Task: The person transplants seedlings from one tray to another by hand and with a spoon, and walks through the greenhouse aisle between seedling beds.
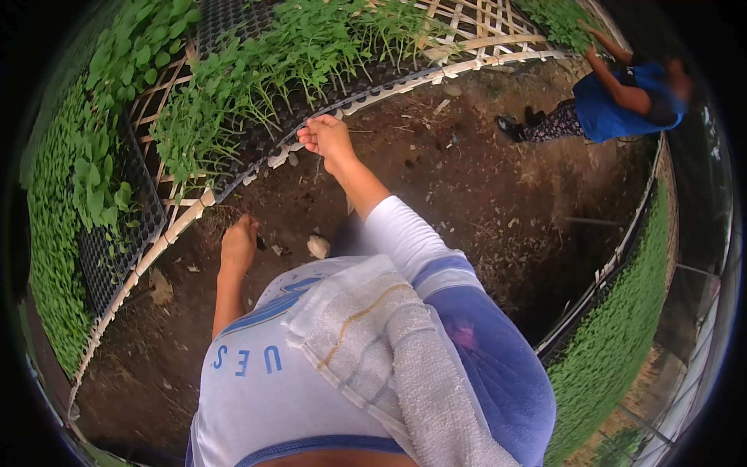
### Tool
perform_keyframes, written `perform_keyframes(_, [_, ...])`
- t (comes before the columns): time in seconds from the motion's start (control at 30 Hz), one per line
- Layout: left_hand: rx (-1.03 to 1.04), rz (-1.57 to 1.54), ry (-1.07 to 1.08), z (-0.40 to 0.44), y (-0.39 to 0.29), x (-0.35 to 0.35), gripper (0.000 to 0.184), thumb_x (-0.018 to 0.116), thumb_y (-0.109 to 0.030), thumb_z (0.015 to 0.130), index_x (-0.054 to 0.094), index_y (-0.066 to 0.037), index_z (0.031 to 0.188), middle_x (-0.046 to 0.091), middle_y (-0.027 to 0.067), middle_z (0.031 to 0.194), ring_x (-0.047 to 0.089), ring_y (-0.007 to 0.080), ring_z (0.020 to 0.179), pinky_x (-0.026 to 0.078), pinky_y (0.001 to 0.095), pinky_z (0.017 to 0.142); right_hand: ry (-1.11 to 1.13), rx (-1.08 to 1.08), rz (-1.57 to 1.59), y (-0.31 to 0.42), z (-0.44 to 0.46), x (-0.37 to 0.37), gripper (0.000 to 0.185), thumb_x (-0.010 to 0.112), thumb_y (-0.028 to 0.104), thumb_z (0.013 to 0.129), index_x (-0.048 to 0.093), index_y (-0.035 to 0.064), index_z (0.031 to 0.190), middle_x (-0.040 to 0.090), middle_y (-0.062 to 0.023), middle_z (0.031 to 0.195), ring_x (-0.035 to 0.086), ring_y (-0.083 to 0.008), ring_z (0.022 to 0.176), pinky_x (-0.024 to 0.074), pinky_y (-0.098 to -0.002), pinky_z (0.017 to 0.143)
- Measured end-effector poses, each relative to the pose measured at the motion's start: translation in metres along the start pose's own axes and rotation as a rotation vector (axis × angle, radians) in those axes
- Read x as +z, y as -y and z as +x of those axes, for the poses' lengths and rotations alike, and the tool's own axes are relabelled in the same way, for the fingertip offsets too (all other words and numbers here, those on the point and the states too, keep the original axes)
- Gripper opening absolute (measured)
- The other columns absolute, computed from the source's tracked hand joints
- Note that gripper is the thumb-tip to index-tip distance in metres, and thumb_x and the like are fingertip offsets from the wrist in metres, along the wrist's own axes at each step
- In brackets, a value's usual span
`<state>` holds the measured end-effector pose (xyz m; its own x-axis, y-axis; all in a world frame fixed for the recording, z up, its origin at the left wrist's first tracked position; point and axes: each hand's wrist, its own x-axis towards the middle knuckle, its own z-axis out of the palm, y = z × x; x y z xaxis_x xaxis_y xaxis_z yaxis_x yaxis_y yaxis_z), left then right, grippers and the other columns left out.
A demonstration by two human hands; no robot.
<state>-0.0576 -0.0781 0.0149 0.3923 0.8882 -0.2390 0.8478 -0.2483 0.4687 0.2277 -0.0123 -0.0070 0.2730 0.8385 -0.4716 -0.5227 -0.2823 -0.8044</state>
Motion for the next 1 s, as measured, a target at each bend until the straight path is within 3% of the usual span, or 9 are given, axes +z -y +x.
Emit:
perform_keyframes(0.27, [0.067, -0.034, -0.027, 0.015, -0.011, 0.009, 0.015, 0.055, -0.016, 0.096, 0.057, -0.001, 0.096, 0.064, 0.0282, 0.080, 0.063, 0.0478, 0.082, 0.047, 0.0554, 0.072, 0.014, 0.070, -0.144, -0.010, 0.000, -0.026, 0.012, 0.060, 0.018, 0.096, 0.063, 0.0068, 0.098, 0.069, -0.0039, 0.091, 0.063, -0.0104, 0.074, 0.0509, -0.0244, 0.063])
perform_keyframes(0.33, [0.044, -0.013, 0.031, 0.020, -0.022, 0.005, 0.015, 0.054, -0.016, 0.097, 0.056, -0.002, 0.097, 0.064, 0.0278, 0.080, 0.062, 0.0479, 0.082, 0.047, 0.0557, 0.071, 0.102, 0.115, -0.404, 0.000, 0.000, -0.035, 0.015, 0.063, 0.020, 0.095, 0.065, 0.0071, 0.102, 0.068, -0.0027, 0.091, 0.063, -0.0100, 0.075, 0.0515, -0.0248, 0.065])
perform_keyframes(0.47, [0.049, -0.055, 0.026, 0.032, -0.035, 0.007, 0.014, 0.055, -0.017, 0.097, 0.055, -0.003, 0.098, 0.065, 0.0266, 0.081, 0.062, 0.0479, 0.081, 0.047, 0.0552, 0.070, 0.509, 0.195, -0.944, 0.065, -0.007, -0.055, 0.030, 0.062, 0.026, 0.095, 0.065, 0.0045, 0.117, 0.068, -0.0021, 0.104, 0.064, -0.0100, 0.085, 0.0521, -0.0265, 0.074])
perform_keyframes(0.6, [0.042, -0.184, -0.010, 0.052, -0.060, 0.015, 0.013, 0.057, -0.018, 0.096, 0.058, -0.005, 0.098, 0.065, 0.0249, 0.085, 0.063, 0.0468, 0.083, 0.048, 0.0537, 0.071, 1.001, 0.218, -0.972, 0.182, -0.004, -0.030, 0.026, 0.058, 0.024, 0.099, 0.068, 0.0026, 0.111, 0.073, -0.0058, 0.098, 0.068, -0.0115, 0.080, 0.0538, -0.0252, 0.068])
perform_keyframes(0.7, [0.053, -0.295, -0.029, 0.076, -0.086, 0.025, 0.014, 0.058, -0.018, 0.095, 0.059, -0.004, 0.096, 0.065, 0.0248, 0.085, 0.062, 0.0466, 0.084, 0.048, 0.0534, 0.073, 1.040, -0.056, -0.887, 0.256, 0.035, 0.015, 0.023, 0.059, 0.022, 0.099, 0.070, 0.0013, 0.103, 0.073, -0.0075, 0.090, 0.069, -0.0119, 0.071, 0.0547, -0.0240, 0.064])
perform_keyframes(0.77, [0.043, -0.280, 0.032, 0.093, -0.100, 0.037, 0.015, 0.060, -0.019, 0.094, 0.061, -0.005, 0.096, 0.066, 0.0238, 0.089, 0.062, 0.0469, 0.084, 0.048, 0.0527, 0.074, 0.862, -0.258, -0.880, 0.273, 0.100, 0.051, 0.024, 0.060, 0.020, 0.099, 0.067, -0.0007, 0.107, 0.072, -0.0081, 0.094, 0.069, -0.0121, 0.079, 0.0561, -0.0249, 0.070])
perform_keyframes(0.9, [-0.081, -0.366, 0.110, 0.131, -0.135, 0.048, 0.017, 0.063, -0.019, 0.092, 0.064, -0.004, 0.100, 0.069, 0.0204, 0.089, 0.065, 0.0412, 0.077, 0.049, 0.0495, 0.072, 0.622, -0.951, -1.455, 0.253, 0.239, 0.132, 0.024, 0.052, 0.007, 0.094, 0.068, 0.0012, 0.110, 0.073, -0.0151, 0.098, 0.071, -0.0245, 0.088, 0.0560, -0.0380, 0.078])
perform_keyframes(0.97, [-0.218, -0.847, 0.174, 0.149, -0.143, 0.066, 0.018, 0.064, -0.013, 0.091, 0.062, 0.000, 0.102, 0.071, 0.0163, 0.098, 0.066, 0.0244, 0.067, 0.052, 0.0375, 0.061, 0.734, -0.918, -1.646, 0.228, 0.286, 0.159, 0.024, 0.052, 0.006, 0.093, 0.068, 0.0011, 0.110, 0.073, -0.0157, 0.099, 0.071, -0.0261, 0.089, 0.0558, -0.0389, 0.079])
perform_keyframes(1.0, [-0.245, -0.856, 0.151, 0.155, -0.148, 0.069, 0.018, 0.064, -0.013, 0.091, 0.062, 0.000, 0.102, 0.071, 0.0163, 0.098, 0.066, 0.0244, 0.067, 0.052, 0.0375, 0.061, 0.804, -0.885, -1.844, 0.214, 0.301, 0.171, 0.024, 0.053, 0.005, 0.093, 0.068, 0.0010, 0.110, 0.072, -0.0162, 0.101, 0.071, -0.0276, 0.090, 0.0556, -0.0397, 0.079])
